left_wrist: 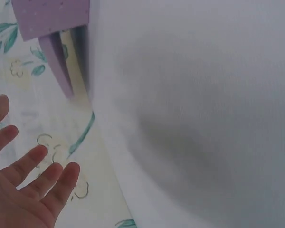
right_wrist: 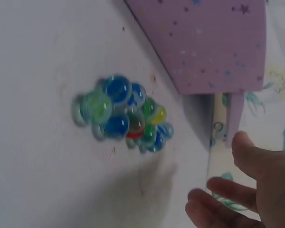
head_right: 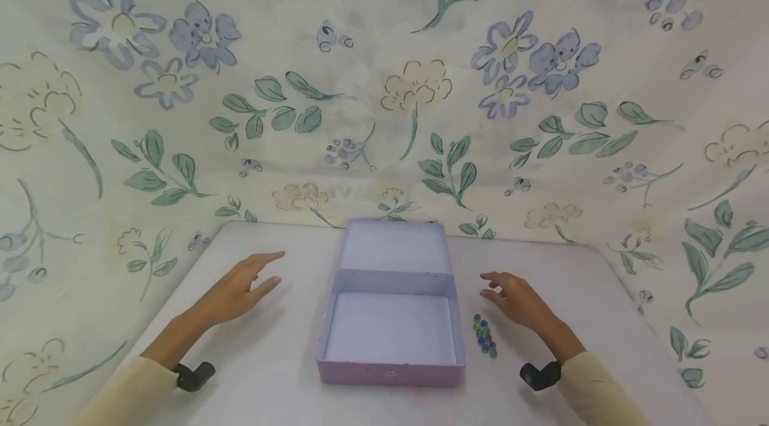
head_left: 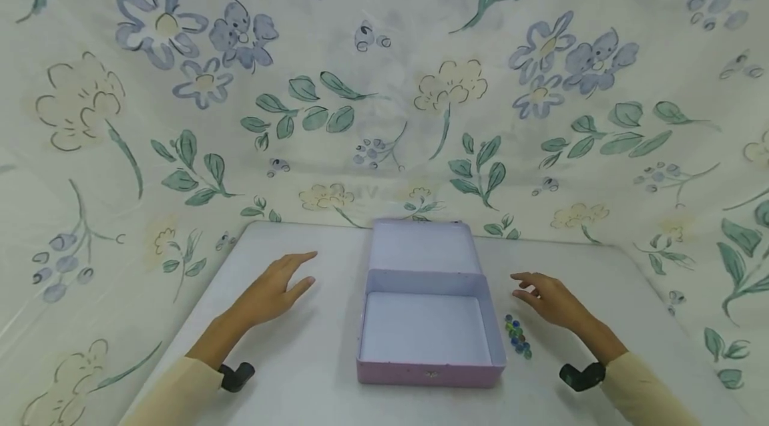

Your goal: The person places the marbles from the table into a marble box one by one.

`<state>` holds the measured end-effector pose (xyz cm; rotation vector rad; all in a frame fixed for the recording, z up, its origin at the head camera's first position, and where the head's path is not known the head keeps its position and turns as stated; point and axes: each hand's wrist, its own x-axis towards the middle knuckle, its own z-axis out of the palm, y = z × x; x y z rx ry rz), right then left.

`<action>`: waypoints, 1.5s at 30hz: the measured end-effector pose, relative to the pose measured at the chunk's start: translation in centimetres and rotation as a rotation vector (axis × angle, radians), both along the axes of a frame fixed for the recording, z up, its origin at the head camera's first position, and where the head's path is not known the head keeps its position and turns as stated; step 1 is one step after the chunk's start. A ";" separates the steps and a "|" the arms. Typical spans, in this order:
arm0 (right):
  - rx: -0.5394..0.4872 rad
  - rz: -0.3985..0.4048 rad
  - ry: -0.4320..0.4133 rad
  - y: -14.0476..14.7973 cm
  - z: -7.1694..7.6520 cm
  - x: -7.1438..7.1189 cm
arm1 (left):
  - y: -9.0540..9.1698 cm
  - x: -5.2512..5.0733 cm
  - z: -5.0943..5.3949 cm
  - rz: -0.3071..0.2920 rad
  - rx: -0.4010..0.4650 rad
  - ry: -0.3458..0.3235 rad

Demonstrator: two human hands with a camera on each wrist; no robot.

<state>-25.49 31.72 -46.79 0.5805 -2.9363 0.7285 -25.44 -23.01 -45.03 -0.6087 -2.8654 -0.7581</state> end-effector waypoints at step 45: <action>-0.139 0.247 0.224 -4.5 2.5 0.1 | 8.0 2.6 -4.2 -0.221 0.805 -0.636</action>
